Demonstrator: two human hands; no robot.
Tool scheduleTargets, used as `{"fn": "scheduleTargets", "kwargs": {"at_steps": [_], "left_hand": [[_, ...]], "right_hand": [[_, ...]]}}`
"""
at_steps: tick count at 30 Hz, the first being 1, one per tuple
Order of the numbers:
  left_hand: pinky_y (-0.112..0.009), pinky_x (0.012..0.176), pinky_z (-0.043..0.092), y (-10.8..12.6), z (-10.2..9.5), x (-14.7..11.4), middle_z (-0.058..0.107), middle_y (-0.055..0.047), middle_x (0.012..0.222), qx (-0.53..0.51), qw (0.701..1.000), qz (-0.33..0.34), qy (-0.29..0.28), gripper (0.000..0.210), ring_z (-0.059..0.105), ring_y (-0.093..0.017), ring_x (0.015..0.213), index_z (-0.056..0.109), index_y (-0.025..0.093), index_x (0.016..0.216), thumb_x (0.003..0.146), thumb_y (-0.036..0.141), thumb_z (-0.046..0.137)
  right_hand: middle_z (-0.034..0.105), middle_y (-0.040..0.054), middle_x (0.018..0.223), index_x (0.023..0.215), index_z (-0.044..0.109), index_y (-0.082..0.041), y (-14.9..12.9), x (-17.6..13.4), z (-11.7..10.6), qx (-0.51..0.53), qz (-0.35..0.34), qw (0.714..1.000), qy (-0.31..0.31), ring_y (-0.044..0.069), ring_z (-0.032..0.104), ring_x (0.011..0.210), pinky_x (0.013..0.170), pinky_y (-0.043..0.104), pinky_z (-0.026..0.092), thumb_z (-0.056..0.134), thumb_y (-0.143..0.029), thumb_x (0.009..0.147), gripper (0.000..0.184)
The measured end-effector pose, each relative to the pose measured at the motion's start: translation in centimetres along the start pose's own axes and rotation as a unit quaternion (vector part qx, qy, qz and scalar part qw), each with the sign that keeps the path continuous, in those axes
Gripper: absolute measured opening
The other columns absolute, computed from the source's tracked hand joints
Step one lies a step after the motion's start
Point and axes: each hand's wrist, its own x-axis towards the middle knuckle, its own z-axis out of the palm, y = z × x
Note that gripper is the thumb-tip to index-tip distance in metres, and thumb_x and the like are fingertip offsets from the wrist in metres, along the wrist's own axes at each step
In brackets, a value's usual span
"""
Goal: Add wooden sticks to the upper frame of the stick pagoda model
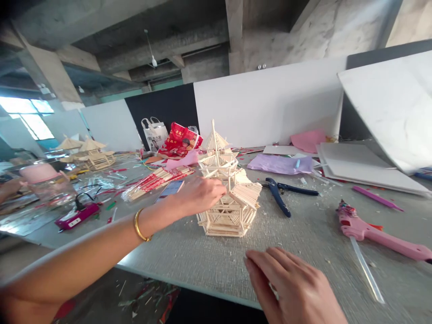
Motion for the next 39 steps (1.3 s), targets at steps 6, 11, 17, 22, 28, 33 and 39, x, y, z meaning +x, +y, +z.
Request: {"fn": "scheduleTargets", "kwargs": {"at_steps": [6,11,17,22,28,33,39], "left_hand": [[-0.029,0.045,0.024,-0.5,-0.2,-0.1,0.066,-0.004,0.073,-0.037,0.999,-0.002,0.010,0.024,0.057,-0.014,0.058,0.066,0.016,0.078,0.084,0.016,0.042],[-0.027,0.049,0.030,-0.9,0.0,0.2,0.068,-0.003,0.077,-0.079,0.997,0.018,0.014,0.022,0.060,-0.015,0.066,0.066,0.017,0.079,0.082,0.015,0.045],[-0.026,0.052,0.032,-1.2,-1.6,-0.2,0.069,0.001,0.077,-0.119,0.992,0.003,0.036,0.016,0.060,-0.013,0.066,0.062,0.020,0.080,0.081,0.017,0.046],[-0.022,0.055,0.036,-1.8,-3.9,-0.6,0.067,0.003,0.076,-0.203,0.978,-0.022,0.035,0.018,0.059,-0.010,0.064,0.052,0.020,0.092,0.076,0.013,0.047],[-0.020,0.055,0.038,-2.4,-4.2,-0.9,0.066,0.004,0.077,-0.270,0.962,-0.040,0.026,0.020,0.060,-0.008,0.067,0.048,0.019,0.096,0.078,0.019,0.055],[-0.021,0.055,0.038,-2.4,-3.4,-1.3,0.069,0.005,0.077,-0.288,0.955,-0.056,0.050,0.024,0.061,-0.009,0.066,0.049,0.019,0.099,0.077,0.021,0.058],[-0.022,0.053,0.041,-3.9,-2.2,-3.6,0.067,0.000,0.091,-0.363,0.913,-0.134,0.131,0.031,0.055,-0.006,0.053,0.047,0.021,0.111,0.080,0.023,0.054]], "right_hand": [[0.056,-0.0022,0.063,0.120,0.046,-0.016,-2.5,5.2,3.5,0.498,0.374,0.772,-0.125,0.006,0.040,0.039,0.038,0.019,0.025,0.047,-0.044,0.087,0.044],[0.055,-0.0024,0.071,0.115,0.045,-0.016,-3.7,5.7,7.9,0.714,0.448,0.538,-0.029,0.003,0.037,0.039,0.037,0.017,0.024,0.053,-0.036,0.083,0.038],[0.056,0.0001,0.067,0.099,0.060,-0.017,-3.8,5.5,6.7,0.260,0.222,0.937,0.075,0.009,0.048,0.047,0.042,0.020,0.035,0.044,-0.033,0.090,0.024],[0.057,0.0022,0.081,0.097,0.062,-0.018,-2.5,9.5,2.8,-0.253,-0.034,0.960,0.112,0.014,0.054,0.067,0.054,0.026,0.037,0.044,-0.017,0.089,0.020],[0.049,0.0013,0.070,0.068,0.056,-0.015,-1.8,11.9,2.2,-0.330,-0.107,0.936,0.066,0.012,0.043,0.057,0.049,0.028,0.026,0.040,-0.013,0.088,0.025],[0.048,0.0008,0.069,0.069,0.055,-0.016,-1.2,11.6,2.8,-0.318,-0.080,0.944,0.036,0.012,0.042,0.057,0.050,0.027,0.025,0.041,-0.014,0.088,0.024],[0.052,0.0024,0.071,0.072,0.057,-0.017,-0.4,12.1,3.9,-0.325,-0.020,0.943,-0.069,0.013,0.049,0.059,0.047,0.026,0.018,0.046,-0.007,0.079,0.016]]}}
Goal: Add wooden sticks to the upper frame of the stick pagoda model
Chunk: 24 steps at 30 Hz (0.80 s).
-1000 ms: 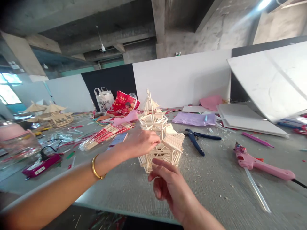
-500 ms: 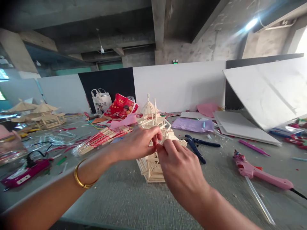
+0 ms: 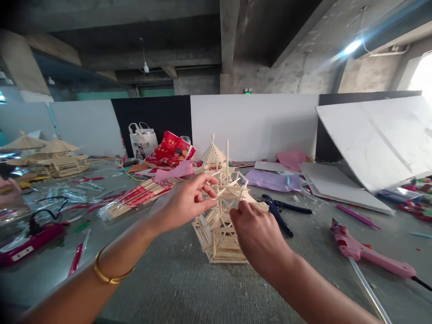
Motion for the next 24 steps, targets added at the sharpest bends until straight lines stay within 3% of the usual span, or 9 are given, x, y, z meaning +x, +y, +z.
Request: {"fn": "scheduleTargets", "kwargs": {"at_steps": [9,24], "left_hand": [[-0.021,0.050,0.042,-4.7,0.5,-4.3,0.064,0.000,0.090,-0.074,0.994,-0.078,-0.019,0.031,0.054,-0.006,0.052,0.050,0.021,0.109,0.080,0.024,0.056],[-0.021,0.051,0.040,-8.3,3.1,-7.6,0.065,0.000,0.093,-0.128,0.981,-0.140,-0.035,0.027,0.053,-0.009,0.053,0.054,0.023,0.106,0.079,0.029,0.054]], "right_hand": [[0.057,0.0050,0.077,0.069,0.060,-0.015,-0.7,1.6,0.1,-0.037,-0.040,0.997,-0.049,0.015,0.055,0.063,0.046,0.027,0.017,0.049,0.002,0.069,0.020],[0.062,0.0025,0.069,0.071,0.064,-0.019,-0.7,2.3,0.8,-0.044,-0.007,0.989,-0.139,0.017,0.060,0.060,0.045,0.031,0.013,0.048,-0.003,0.076,0.022]]}}
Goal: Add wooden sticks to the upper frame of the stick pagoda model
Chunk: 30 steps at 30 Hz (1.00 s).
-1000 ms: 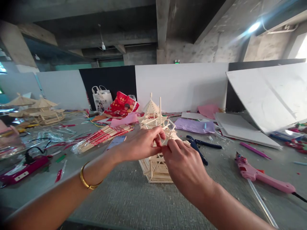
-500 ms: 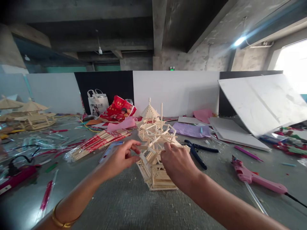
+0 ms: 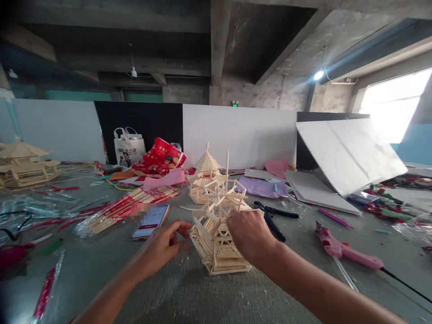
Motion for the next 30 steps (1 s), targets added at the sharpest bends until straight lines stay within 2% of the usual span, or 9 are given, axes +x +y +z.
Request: {"fn": "scheduleTargets", "kwargs": {"at_steps": [9,15,21,25,30], "left_hand": [[-0.022,0.054,0.041,-1.1,0.8,0.1,0.064,0.001,0.088,0.003,1.000,-0.022,-0.001,0.024,0.053,-0.010,0.053,0.056,0.020,0.101,0.079,0.029,0.053],[-0.023,0.055,0.043,-1.7,1.0,-0.1,0.064,0.000,0.086,0.015,0.999,-0.034,-0.003,0.025,0.053,-0.010,0.052,0.056,0.020,0.101,0.077,0.027,0.052],[-0.023,0.054,0.044,-1.4,1.5,-0.1,0.064,-0.001,0.085,0.012,0.999,-0.034,-0.012,0.025,0.053,-0.010,0.051,0.057,0.019,0.100,0.077,0.028,0.051],[-0.022,0.050,0.044,-1.4,1.7,-0.3,0.063,-0.001,0.085,0.004,0.999,-0.036,-0.022,0.025,0.052,-0.009,0.048,0.056,0.018,0.100,0.078,0.029,0.049],[-0.022,0.050,0.044,-1.8,1.8,-0.4,0.062,-0.002,0.085,-0.003,0.999,-0.030,-0.027,0.025,0.054,-0.010,0.050,0.056,0.018,0.099,0.078,0.029,0.049]], "right_hand": [[0.063,0.0033,0.073,0.074,0.064,-0.018,0.0,0.3,-0.6,0.015,0.020,0.999,-0.038,0.015,0.058,0.061,0.045,0.029,0.010,0.051,-0.009,0.078,0.016],[0.063,0.0022,0.073,0.075,0.064,-0.019,0.5,0.3,-0.3,0.027,0.011,0.999,-0.022,0.013,0.054,0.058,0.046,0.029,0.009,0.049,-0.016,0.083,0.017],[0.061,0.0002,0.073,0.075,0.063,-0.018,1.3,0.2,0.6,0.038,-0.006,0.999,0.002,0.010,0.048,0.056,0.046,0.027,0.010,0.049,-0.023,0.086,0.019],[0.060,-0.0015,0.074,0.077,0.062,-0.018,1.7,0.2,1.1,0.042,-0.018,0.999,0.013,0.010,0.047,0.057,0.047,0.023,0.017,0.048,-0.025,0.088,0.019],[0.059,-0.0014,0.074,0.077,0.061,-0.016,1.7,-0.1,1.0,0.045,-0.027,0.999,0.009,0.010,0.048,0.059,0.050,0.022,0.031,0.048,-0.024,0.089,0.019]]}}
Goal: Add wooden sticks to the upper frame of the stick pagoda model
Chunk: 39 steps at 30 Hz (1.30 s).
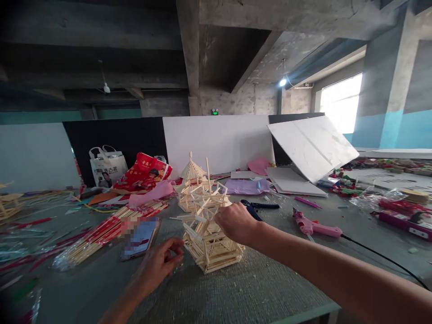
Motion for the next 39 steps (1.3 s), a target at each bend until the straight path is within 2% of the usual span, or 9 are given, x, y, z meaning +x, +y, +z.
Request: {"fn": "scheduleTargets", "kwargs": {"at_steps": [5,10,25,35,39], "left_hand": [[-0.024,0.053,0.044,0.0,0.1,-0.3,0.062,-0.002,0.086,0.000,1.000,0.006,0.001,0.024,0.055,-0.010,0.049,0.055,0.018,0.100,0.079,0.029,0.049],[-0.024,0.053,0.043,0.1,0.3,-0.4,0.063,-0.001,0.084,-0.001,1.000,0.012,0.003,0.022,0.054,-0.010,0.048,0.056,0.018,0.098,0.078,0.027,0.050],[-0.024,0.052,0.043,0.5,0.3,-0.4,0.064,-0.001,0.082,0.007,1.000,0.015,0.006,0.021,0.054,-0.010,0.048,0.057,0.019,0.095,0.076,0.025,0.051],[-0.023,0.052,0.044,0.4,0.3,-0.6,0.064,-0.001,0.082,0.010,1.000,0.026,0.001,0.020,0.056,-0.010,0.048,0.058,0.018,0.095,0.078,0.026,0.051],[-0.023,0.052,0.044,0.4,0.4,-0.6,0.064,0.000,0.080,0.015,0.999,0.033,0.002,0.019,0.056,-0.009,0.046,0.058,0.019,0.094,0.077,0.025,0.051]], "right_hand": [[0.059,-0.0012,0.075,0.076,0.060,-0.015,0.0,0.2,-0.1,0.001,0.003,1.000,-0.009,0.010,0.052,0.061,0.056,0.024,0.041,0.050,-0.023,0.088,0.017],[0.059,-0.0015,0.074,0.077,0.060,-0.015,0.0,0.5,-0.2,0.013,0.008,1.000,-0.015,0.011,0.054,0.065,0.060,0.026,0.045,0.052,-0.023,0.087,0.015],[0.059,-0.0005,0.075,0.078,0.060,-0.014,0.2,0.8,-0.3,0.030,0.017,0.999,-0.027,0.011,0.053,0.066,0.062,0.027,0.044,0.052,-0.024,0.087,0.015],[0.055,-0.0024,0.063,0.068,0.058,-0.014,0.0,1.2,-2.2,0.060,0.008,0.997,-0.049,0.010,0.051,0.059,0.059,0.025,0.042,0.054,-0.021,0.085,0.019],[0.061,-0.0004,0.065,0.072,0.065,-0.014,0.1,1.5,-2.7,0.101,0.010,0.993,-0.061,0.010,0.053,0.060,0.059,0.024,0.040,0.054,-0.017,0.081,0.014]]}}
